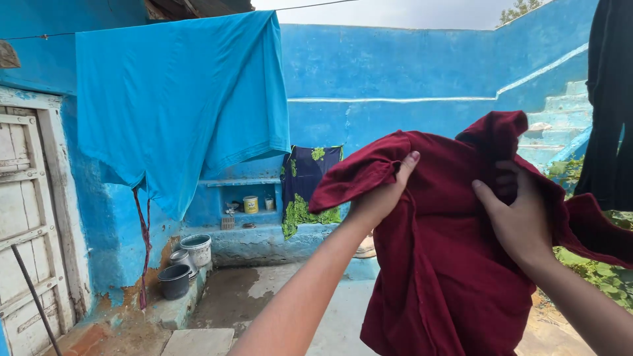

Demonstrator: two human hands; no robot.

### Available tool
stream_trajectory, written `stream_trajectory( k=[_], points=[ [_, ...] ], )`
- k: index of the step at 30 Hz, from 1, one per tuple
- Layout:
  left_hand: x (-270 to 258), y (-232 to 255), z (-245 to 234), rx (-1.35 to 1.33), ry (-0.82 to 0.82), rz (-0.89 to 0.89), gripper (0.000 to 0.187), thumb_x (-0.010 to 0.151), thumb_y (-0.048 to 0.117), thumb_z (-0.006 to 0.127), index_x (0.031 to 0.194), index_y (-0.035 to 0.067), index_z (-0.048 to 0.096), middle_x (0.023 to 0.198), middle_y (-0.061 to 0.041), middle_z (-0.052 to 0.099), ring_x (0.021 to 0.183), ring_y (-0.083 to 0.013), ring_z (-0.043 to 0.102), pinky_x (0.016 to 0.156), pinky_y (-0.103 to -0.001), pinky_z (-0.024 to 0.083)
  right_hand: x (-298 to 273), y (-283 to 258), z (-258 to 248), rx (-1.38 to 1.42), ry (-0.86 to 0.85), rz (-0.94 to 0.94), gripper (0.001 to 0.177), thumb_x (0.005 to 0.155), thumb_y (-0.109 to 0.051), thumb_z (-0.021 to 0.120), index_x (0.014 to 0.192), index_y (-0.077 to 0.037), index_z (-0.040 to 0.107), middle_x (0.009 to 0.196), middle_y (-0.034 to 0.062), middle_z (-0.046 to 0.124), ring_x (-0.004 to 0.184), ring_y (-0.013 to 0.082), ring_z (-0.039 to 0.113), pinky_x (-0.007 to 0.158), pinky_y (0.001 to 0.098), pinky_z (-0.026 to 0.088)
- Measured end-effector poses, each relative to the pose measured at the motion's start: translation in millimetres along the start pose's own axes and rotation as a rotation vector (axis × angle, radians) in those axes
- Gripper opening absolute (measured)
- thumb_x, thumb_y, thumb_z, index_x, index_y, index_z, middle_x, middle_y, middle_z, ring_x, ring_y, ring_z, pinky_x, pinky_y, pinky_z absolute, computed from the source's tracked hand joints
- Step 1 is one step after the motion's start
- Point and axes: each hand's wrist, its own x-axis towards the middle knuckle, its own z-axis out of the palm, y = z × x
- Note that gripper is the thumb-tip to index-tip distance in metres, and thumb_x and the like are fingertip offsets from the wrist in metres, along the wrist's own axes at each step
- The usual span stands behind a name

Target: Hanging wet clothes on a clothesline in an outdoor courtyard.

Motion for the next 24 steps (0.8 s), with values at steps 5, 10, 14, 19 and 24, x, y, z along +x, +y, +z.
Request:
stream_trajectory(
  k=[5, 10, 14, 19, 24],
  points=[
    [19, -20, -14, -0.204, 0.123, 0.052, 0.034, 0.095, 0.038, 0.068, 0.110, 0.007, 0.073, 0.109, -0.004, 0.076, 0.103, -0.0162, 0.069, 0.095, -0.031, 0.050, -8, 8, -10, -0.274, 0.040, -0.005, 0.070, 0.100, -0.043, 0.067, 0.157, -0.008, 0.044, 0.142, 0.0201, 0.055, 0.127, 0.0405, 0.053, 0.103, 0.0528, 0.043],
    [20, -12, -9, -0.420, 0.264, -0.111, 0.035, 0.089, 0.033, 0.076, 0.114, 0.008, 0.072, 0.113, -0.003, 0.074, 0.105, -0.0144, 0.067, 0.095, -0.032, 0.051, -15, 4, -2, -0.259, 0.380, 0.452, 0.089, 0.095, -0.048, 0.080, 0.162, -0.015, 0.033, 0.165, 0.0250, 0.026, 0.152, 0.0452, 0.027, 0.118, 0.0681, 0.026],
    [18, 34, -39, -0.501, 0.181, -0.123, 0.038, 0.086, 0.031, 0.079, 0.116, 0.009, 0.071, 0.117, -0.003, 0.072, 0.109, -0.0143, 0.066, 0.097, -0.031, 0.050, -12, 25, 1, -0.043, 0.435, 0.690, 0.121, 0.087, -0.049, 0.087, 0.170, -0.025, 0.002, 0.164, 0.0244, 0.006, 0.149, 0.0463, 0.020, 0.119, 0.0590, 0.027],
    [41, 32, -85, -0.984, -0.184, -0.399, 0.048, 0.083, 0.035, 0.083, 0.118, 0.004, 0.071, 0.115, -0.011, 0.074, 0.108, -0.0231, 0.068, 0.097, -0.041, 0.054, 18, -4, -22, 0.294, 0.388, 0.436, 0.142, 0.075, -0.047, 0.085, 0.163, -0.018, -0.022, 0.165, 0.0265, -0.007, 0.145, 0.0363, 0.039, 0.101, 0.0557, 0.053],
    [47, 20, -99, -0.547, -0.145, -0.468, 0.057, 0.078, 0.040, 0.082, 0.123, 0.006, 0.072, 0.120, -0.008, 0.075, 0.111, -0.0189, 0.069, 0.100, -0.038, 0.051, 14, 78, -1, -0.174, 0.401, 0.097, 0.105, 0.093, -0.038, 0.081, 0.158, -0.002, 0.007, 0.149, 0.0189, 0.030, 0.136, 0.0304, 0.045, 0.111, 0.0375, 0.043]
  ],
)
